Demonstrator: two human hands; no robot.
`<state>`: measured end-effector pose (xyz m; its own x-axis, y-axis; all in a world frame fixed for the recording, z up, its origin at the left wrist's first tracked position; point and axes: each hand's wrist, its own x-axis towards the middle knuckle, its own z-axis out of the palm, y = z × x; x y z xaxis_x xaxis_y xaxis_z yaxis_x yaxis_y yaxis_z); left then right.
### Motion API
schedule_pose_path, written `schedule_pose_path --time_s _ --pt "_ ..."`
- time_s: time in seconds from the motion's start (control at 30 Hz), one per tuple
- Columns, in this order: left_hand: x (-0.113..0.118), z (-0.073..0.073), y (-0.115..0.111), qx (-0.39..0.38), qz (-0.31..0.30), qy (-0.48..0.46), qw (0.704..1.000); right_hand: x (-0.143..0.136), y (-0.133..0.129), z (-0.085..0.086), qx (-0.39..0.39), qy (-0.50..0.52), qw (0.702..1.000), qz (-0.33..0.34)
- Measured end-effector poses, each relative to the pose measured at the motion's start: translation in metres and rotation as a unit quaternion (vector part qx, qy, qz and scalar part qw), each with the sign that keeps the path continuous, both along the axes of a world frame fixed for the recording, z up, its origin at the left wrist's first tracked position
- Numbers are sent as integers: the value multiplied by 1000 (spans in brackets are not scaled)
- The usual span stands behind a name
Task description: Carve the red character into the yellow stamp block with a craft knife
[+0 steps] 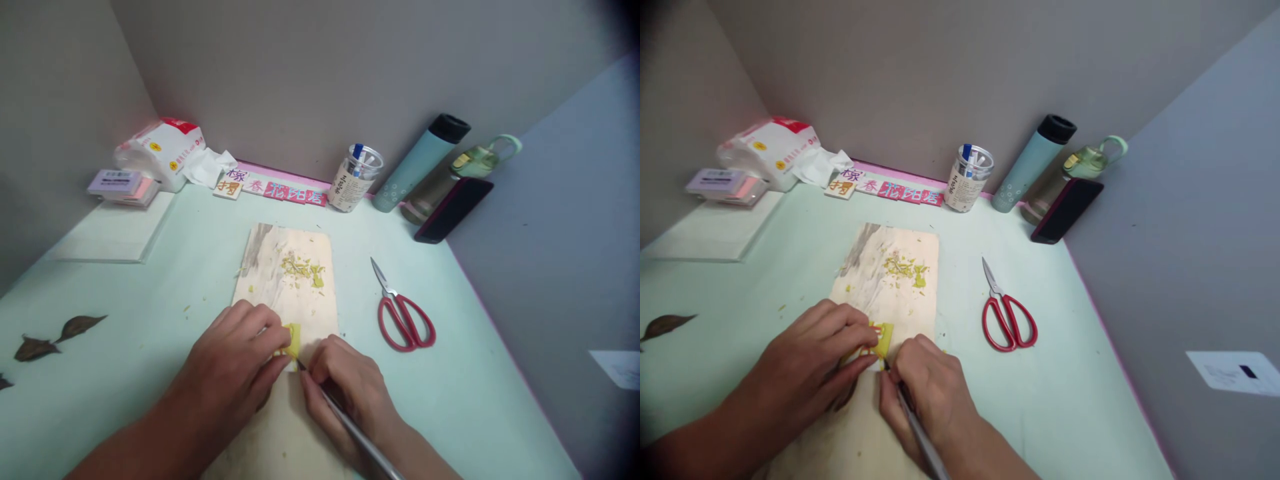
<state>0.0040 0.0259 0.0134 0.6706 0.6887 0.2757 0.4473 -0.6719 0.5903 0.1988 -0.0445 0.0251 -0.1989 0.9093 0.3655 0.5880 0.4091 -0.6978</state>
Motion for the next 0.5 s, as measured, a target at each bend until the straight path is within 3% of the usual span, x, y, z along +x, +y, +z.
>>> schedule_pose_path --time_s 0.2,0.5 --pt "6 -7 1 73 7 15 997 -1 1 1 10 -2 1000 -5" --pt "4 -8 3 95 -27 26 995 1 0 -5 13 -7 1000 0"
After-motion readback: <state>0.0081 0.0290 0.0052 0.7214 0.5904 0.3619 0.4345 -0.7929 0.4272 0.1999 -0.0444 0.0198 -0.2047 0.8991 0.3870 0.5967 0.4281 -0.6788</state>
